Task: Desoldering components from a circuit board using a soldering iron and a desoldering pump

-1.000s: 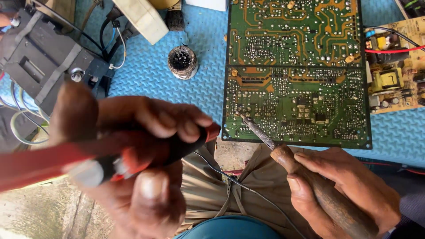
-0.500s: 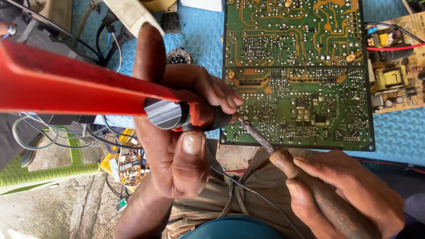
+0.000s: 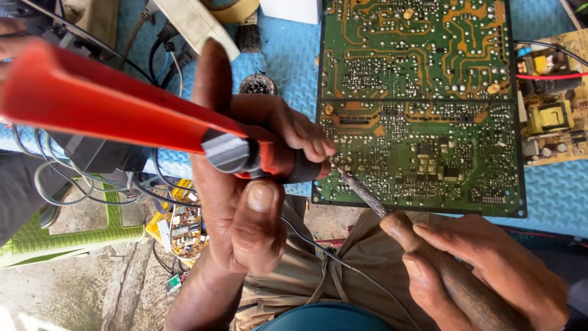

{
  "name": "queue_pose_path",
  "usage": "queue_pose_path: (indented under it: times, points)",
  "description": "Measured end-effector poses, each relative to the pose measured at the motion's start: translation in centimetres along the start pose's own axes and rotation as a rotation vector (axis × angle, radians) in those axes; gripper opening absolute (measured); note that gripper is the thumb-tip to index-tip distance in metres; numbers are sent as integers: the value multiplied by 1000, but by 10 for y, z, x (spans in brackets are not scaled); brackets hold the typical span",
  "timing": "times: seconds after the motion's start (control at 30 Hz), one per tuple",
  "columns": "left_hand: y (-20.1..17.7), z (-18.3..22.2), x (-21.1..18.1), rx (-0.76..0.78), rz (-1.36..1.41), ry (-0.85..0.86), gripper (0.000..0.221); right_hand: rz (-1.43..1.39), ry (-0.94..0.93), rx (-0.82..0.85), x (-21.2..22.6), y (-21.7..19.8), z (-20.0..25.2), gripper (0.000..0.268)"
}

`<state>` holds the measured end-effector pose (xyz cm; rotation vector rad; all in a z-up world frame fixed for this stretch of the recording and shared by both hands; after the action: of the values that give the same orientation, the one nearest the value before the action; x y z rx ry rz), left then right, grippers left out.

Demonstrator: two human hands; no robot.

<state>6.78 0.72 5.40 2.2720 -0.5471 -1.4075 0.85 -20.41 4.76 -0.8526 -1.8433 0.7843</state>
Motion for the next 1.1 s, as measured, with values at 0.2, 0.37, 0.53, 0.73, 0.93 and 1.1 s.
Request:
queue_pose_path:
  times: [0.2,0.37,0.53,0.73,0.93,1.1]
  points:
    - [-3,-5,-3,-36,-103,9,104,-30,-159,25,-5,2,-4,32]
    - [-4,0,4,-35,-45,-21,101,-61,-206,33,9,2,-1,35]
    - [-4,-1,7,-42,-19,-19,105,-106,-296,98,-8,11,3,42]
    - [-4,-2,11,-24,-1,-26,104,-70,-206,10,17,0,-4,34]
    - [-4,-2,10,-21,-25,-27,104,-137,-282,95,11,8,-2,40]
    - [-5,-1,14,-27,-12,-34,105,-84,-128,25,3,1,-2,33]
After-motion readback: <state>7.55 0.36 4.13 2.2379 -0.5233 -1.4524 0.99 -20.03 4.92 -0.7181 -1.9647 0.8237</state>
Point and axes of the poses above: each hand's wrist, its own z-axis away from the middle knuckle, its own y-axis out of the palm, x = y × z, the point moved 9 cm from there along -z, towards the middle knuckle, and after that the axes turned 14 degrees about z, right-handed, at the moved point
